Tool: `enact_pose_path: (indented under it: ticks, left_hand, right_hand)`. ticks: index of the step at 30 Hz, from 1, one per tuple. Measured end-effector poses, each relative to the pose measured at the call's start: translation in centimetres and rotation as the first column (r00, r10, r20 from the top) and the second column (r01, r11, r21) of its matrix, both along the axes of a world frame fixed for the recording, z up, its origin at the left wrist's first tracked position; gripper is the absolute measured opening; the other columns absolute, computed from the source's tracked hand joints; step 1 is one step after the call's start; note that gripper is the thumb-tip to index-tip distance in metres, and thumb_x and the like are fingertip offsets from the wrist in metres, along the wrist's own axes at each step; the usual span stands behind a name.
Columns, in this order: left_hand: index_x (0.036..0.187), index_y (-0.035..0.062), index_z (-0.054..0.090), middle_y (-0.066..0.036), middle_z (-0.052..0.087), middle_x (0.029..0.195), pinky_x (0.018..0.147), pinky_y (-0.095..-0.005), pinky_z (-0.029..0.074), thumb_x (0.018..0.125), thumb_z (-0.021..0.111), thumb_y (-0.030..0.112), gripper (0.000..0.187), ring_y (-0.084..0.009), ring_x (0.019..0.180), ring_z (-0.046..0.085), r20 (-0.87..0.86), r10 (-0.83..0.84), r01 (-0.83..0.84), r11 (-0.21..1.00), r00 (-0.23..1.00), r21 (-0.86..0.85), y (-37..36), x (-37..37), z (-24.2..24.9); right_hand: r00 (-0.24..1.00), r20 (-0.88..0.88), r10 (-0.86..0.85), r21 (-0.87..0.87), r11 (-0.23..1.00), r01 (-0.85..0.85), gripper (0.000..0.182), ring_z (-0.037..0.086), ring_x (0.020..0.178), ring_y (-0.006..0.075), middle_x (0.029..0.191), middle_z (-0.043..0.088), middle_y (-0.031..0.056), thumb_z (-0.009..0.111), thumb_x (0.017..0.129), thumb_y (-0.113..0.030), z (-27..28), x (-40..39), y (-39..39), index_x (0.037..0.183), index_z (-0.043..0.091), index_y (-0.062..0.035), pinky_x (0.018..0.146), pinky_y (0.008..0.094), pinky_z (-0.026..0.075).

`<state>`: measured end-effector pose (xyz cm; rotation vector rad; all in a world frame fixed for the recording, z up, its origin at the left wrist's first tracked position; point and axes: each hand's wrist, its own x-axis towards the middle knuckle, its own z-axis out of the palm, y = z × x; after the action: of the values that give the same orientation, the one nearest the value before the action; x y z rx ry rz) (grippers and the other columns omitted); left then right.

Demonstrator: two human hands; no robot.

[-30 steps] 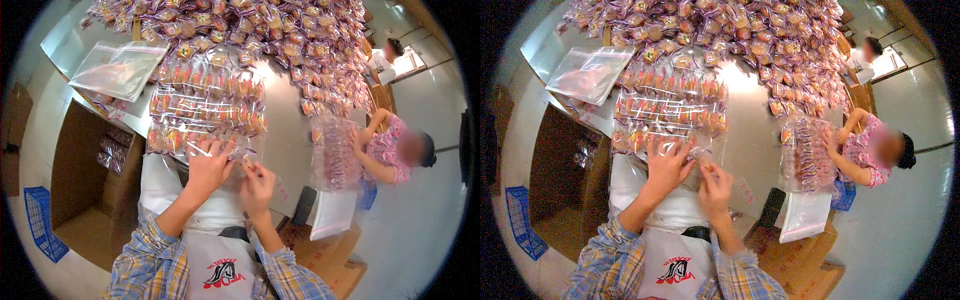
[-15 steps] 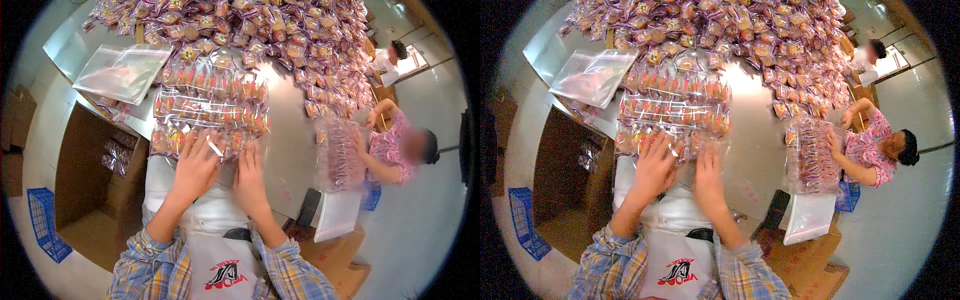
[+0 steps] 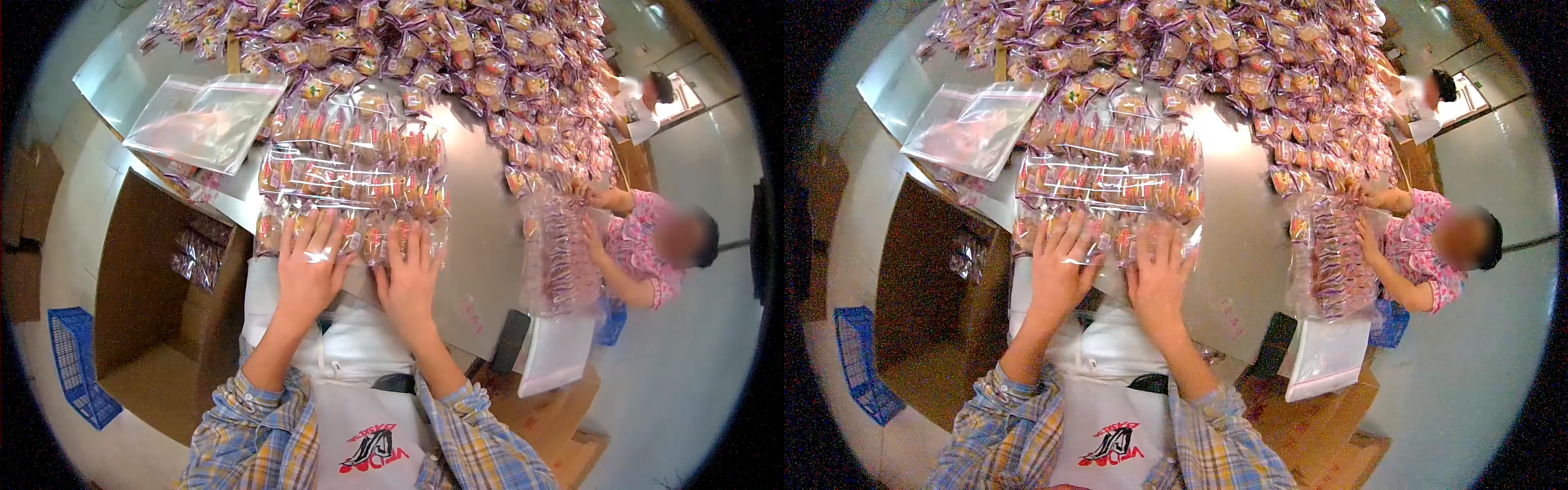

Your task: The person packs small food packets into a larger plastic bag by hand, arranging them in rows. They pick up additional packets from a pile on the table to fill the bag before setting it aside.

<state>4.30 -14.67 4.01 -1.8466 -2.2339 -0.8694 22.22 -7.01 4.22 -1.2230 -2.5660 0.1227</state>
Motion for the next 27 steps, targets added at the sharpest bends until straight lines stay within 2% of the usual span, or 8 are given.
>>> enact_pose_path:
  ticks: [3,6,10,12,16,21,24,27]
  left_hand:
    - [0.14,0.008,0.063,-0.016,0.057,0.149,0.121,-0.0571,0.031,0.089,0.078,0.029,0.058,-0.0362,0.142,0.05,0.051,-0.018,0.02,0.999,0.999,-0.04,-0.4,-0.1,1.2]
    - [0.138,0.0059,0.063,-0.018,0.056,0.148,0.12,-0.0561,0.033,0.087,0.079,0.026,0.057,-0.0366,0.142,0.05,0.056,-0.103,0.099,0.993,0.993,0.066,-2.3,-1.6,0.6]
    - [0.125,0.0047,0.072,-0.009,0.069,0.132,0.118,-0.0574,0.037,0.086,0.076,0.012,0.041,-0.0302,0.128,0.061,0.007,-0.074,0.073,0.993,0.997,0.094,-4.1,-2.6,0.2]
    - [0.132,0.0072,0.069,-0.007,0.069,0.131,0.119,-0.0561,0.036,0.087,0.068,0.006,0.044,-0.0269,0.127,0.062,-0.049,-0.054,0.055,0.998,0.997,0.031,-4.3,-2.5,0.7]
    - [0.134,0.0075,0.067,-0.008,0.07,0.129,0.121,-0.0555,0.033,0.085,0.068,0.005,0.049,-0.0279,0.129,0.062,-0.109,-0.02,0.018,1.0,0.994,-0.025,-3.1,-3.2,2.4]
    - [0.124,0.0022,0.072,-0.013,0.075,0.12,0.118,-0.0521,0.04,0.088,0.075,0.003,0.036,-0.0341,0.122,0.067,0.06,0.049,-0.055,0.993,0.997,0.107,-3.0,-3.6,1.0]
    - [0.113,-0.0012,0.073,-0.014,0.074,0.119,0.115,-0.0535,0.044,0.088,0.074,0.003,0.026,-0.0325,0.121,0.066,-0.016,0.114,-0.108,0.974,0.993,0.199,-2.9,-3.1,0.3]
    - [0.122,-0.0002,0.072,-0.015,0.073,0.123,0.118,-0.0557,0.04,0.081,0.069,-0.007,0.041,-0.0342,0.123,0.066,-0.029,0.003,0.003,0.982,1.0,0.19,-3.2,-3.9,-0.1]
  right_hand:
    - [0.996,-0.091,-0.004,-0.076,0.997,-0.003,0.08,0.022,0.157,0.0458,0.168,0.027,0.0251,0.071,0.092,-0.034,-1.2,0.4,0.3,0.162,0.039,-0.0148,0.118,0.0772,0.012]
    - [0.994,-0.089,-0.057,-0.095,0.994,0.048,0.081,0.02,0.158,0.0446,0.169,0.026,0.0251,0.07,0.092,-0.037,-0.8,0.6,0.0,0.163,0.037,-0.0133,0.118,0.0778,0.011]
    - [0.997,-0.055,-0.062,-0.039,0.997,0.06,0.081,0.025,0.156,0.0466,0.165,0.034,0.026,0.073,0.091,-0.033,-0.2,0.5,-1.2,0.161,0.039,-0.0101,0.12,0.0743,0.009]
    - [0.996,-0.079,-0.049,0.001,0.999,0.049,0.078,0.024,0.156,0.0466,0.165,0.035,0.0244,0.073,0.091,-0.033,-0.8,-0.1,-1.5,0.16,0.043,-0.0135,0.12,0.0745,0.006]
    - [0.997,-0.083,0.003,0.092,0.996,0.004,0.061,0.032,0.153,0.0417,0.157,0.046,0.02,0.071,0.087,-0.031,-0.8,-1.0,-1.0,0.146,0.059,-0.0208,0.118,0.0757,0.013]
    - [0.975,-0.22,-0.007,0.188,0.981,0.05,0.045,0.047,0.143,0.0363,0.141,0.06,0.0137,0.073,0.084,-0.027,-3.0,-0.9,0.1,0.129,0.07,-0.0229,0.118,0.0709,0.019]
    - [0.979,-0.201,-0.02,0.187,0.981,0.058,0.052,0.045,0.145,0.0355,0.154,0.054,0.014,0.076,0.086,-0.03,-3.2,-0.7,0.1,0.136,0.069,-0.0204,0.118,0.068,0.02]
    - [0.97,-0.241,0.017,0.19,0.981,0.03,0.054,0.046,0.144,0.0357,0.154,0.054,0.0137,0.075,0.088,-0.033,-3.5,-0.4,0.1,0.139,0.067,-0.0189,0.119,0.0682,0.019]
